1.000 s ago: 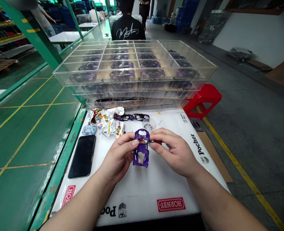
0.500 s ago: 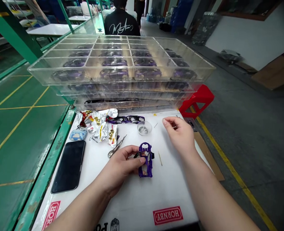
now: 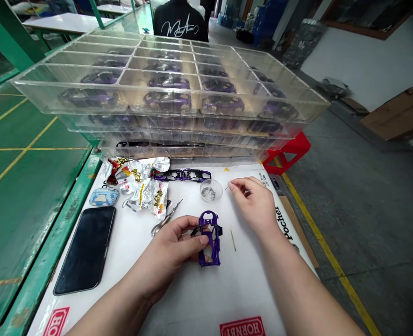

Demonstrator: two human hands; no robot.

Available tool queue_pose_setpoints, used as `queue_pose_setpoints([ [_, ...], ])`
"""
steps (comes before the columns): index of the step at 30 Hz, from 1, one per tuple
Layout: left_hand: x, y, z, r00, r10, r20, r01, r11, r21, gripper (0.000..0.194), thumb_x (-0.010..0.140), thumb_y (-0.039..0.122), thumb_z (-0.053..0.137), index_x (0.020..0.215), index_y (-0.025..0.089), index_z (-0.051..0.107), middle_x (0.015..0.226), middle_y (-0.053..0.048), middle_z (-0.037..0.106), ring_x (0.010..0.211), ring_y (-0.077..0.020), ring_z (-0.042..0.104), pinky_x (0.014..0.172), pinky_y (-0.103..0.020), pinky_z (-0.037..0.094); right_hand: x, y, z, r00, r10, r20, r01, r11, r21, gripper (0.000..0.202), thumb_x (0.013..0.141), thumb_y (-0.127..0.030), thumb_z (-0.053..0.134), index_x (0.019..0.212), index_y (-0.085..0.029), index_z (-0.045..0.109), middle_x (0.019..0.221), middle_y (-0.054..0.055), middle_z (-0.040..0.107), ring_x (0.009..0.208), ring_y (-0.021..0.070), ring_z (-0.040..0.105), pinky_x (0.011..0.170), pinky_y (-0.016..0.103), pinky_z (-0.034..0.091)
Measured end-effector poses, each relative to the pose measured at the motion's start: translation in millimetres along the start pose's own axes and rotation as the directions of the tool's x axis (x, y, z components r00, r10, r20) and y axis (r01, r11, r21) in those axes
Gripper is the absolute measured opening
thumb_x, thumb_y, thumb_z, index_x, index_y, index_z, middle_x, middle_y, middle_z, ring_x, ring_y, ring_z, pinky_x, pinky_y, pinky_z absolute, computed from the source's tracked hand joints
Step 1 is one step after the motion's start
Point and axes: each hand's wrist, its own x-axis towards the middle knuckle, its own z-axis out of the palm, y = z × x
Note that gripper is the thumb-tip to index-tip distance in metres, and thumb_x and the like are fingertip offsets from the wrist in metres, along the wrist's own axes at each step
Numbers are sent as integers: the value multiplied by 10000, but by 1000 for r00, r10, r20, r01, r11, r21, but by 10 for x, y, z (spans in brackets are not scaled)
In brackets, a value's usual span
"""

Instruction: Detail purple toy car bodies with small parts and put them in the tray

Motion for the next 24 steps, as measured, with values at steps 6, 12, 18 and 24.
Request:
queue_pose_setpoints([
  [6,24,-2,1,1000,-13,-13,13,1000,7,573,744,425,1073,1161,147,795,1053,-92,845,822,-184,764,808,-325,620,-8,-59,-20,999,-23,-47,24,1000,4,174,1033,-369,752,959,-231,828,987,61,794,821,230,702,800,392,572],
  [12,31,5,19,1000,-16,-3,16,1000,23,593,735,452,1072,1152,138,791,1022,-101,847,816,-185,751,794,-314,600,-112,-240,-28,966,-129,-225,150,986,79,122,1063,-348,774,1004,-248,809,984,55,746,888,233,690,745,357,574],
  [18,31,-2,11,1000,-3,-15,4,999,40,514,772,432,1040,1130,148,804,1007,-92,834,808,-181,733,754,-290,568,-211,-359,78,980,-175,-94,185,976,114,103,1080,-330,763,1035,-254,817,1009,52,756,807,204,684,712,355,597],
  [24,45,-11,-7,1000,8,-25,-7,999,46,499,773,444,1038,1116,158,814,1040,-103,836,826,-190,740,752,-290,572,-182,-331,122,991,-136,-9,137,987,90,159,1082,-363,744,1011,-247,827,1001,56,763,765,200,676,705,360,603],
])
